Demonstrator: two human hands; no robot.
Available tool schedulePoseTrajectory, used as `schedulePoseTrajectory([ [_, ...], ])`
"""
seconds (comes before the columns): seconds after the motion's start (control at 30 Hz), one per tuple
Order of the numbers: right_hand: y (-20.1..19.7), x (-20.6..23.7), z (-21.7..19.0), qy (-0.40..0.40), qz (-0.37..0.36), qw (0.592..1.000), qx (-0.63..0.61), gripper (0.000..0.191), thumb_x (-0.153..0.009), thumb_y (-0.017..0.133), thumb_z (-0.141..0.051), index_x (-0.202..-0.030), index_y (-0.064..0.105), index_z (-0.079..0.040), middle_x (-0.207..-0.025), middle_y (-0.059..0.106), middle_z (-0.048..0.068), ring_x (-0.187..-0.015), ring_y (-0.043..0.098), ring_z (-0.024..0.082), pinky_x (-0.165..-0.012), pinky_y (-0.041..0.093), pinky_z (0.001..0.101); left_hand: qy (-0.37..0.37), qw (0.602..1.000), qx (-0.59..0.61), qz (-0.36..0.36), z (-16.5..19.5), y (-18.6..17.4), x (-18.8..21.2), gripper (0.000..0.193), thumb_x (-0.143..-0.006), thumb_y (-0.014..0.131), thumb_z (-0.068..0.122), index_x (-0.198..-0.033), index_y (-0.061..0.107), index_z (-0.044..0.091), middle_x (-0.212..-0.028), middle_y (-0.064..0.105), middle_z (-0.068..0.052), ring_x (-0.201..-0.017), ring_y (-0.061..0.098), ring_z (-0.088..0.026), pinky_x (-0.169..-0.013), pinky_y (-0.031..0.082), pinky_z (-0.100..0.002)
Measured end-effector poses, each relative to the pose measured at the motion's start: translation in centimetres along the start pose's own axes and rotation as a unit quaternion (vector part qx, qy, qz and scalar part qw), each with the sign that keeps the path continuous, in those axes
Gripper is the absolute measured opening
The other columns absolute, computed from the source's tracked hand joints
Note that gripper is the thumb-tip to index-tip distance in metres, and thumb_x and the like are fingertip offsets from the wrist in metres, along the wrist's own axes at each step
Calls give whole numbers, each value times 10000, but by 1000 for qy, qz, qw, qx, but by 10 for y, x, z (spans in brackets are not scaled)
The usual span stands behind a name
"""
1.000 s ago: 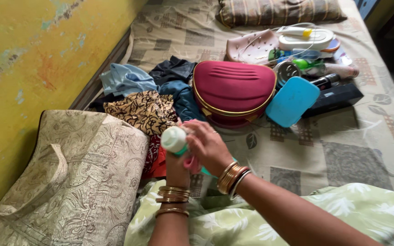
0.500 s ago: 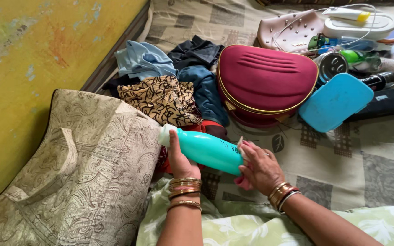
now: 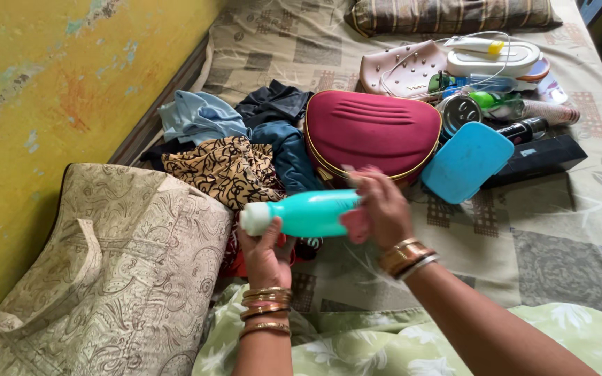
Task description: The person wipes a teal bottle with a pink cloth, then places it into a large tote bag. The person then wipes a maroon cosmetic case and places it into the same tote bag.
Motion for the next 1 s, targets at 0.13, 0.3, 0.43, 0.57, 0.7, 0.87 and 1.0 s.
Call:
schedulePoseTrajectory([
  [0.13,62,19,-41,-248,-140,945,161,325,-1028,525,-313,-1153,724,-89,-1136,722,99,-1103,667,280,-946,505,393,-29,988,53,-140,2,3,8,654,-760,785,154,-1361,528,148,-1258,613,-54,-1144,607,-225,-952,534,-419],
  [0.3,60,25,-21,-246,-163,915,274,360,-978,514,-319,-1218,725,-152,-1170,714,149,-1083,675,331,-913,505,430,-30,995,21,-94,4,-7,5,539,-856,772,340,-1281,562,85,-1165,611,-67,-1056,592,-215,-881,529,-409],
  [0.43,14,17,15,-125,-184,924,310,421,-970,444,-327,-1289,701,-229,-1142,727,95,-994,691,292,-852,541,386,-46,997,-65,22,5,-6,-5,575,-819,761,471,-1229,614,96,-1069,625,-26,-1001,586,-188,-848,539,-394],
  [0.57,-41,17,59,-16,-89,946,312,387,-975,495,-370,-1199,699,-129,-1076,739,145,-964,708,336,-846,540,411,-48,994,-99,0,7,-1,-8,551,-798,805,435,-1191,629,91,-1056,644,-28,-974,582,-185,-805,499,-365],
  [0.7,-72,25,97,-7,-77,934,348,379,-992,488,-368,-1188,701,-124,-1007,743,171,-974,682,371,-863,504,447,-43,996,-78,15,12,-2,-8,510,-768,809,304,-1200,609,122,-1060,656,-22,-962,617,-184,-824,543,-377],
  [0.87,-58,42,90,210,37,964,159,413,-998,502,-392,-1218,679,-91,-922,727,250,-855,712,362,-797,542,461,-25,995,47,-80,19,0,2,474,-818,768,145,-1256,600,73,-1181,652,-105,-1079,625,-246,-963,532,-399],
  [1.0,-4,40,22,0,2,996,93,379,-949,525,-332,-1097,752,-67,-1029,779,67,-939,734,199,-830,552,345,-28,975,111,-191,20,11,16,482,-789,711,108,-1256,597,81,-1300,639,-160,-1194,632,-286,-1053,520,-424],
])
Point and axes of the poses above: each hand's wrist, its own x-axis away from the middle knuckle, its own y-axis out of the palm, z = x × y, the point moved 1 cm from there along -x, towards the middle knuckle
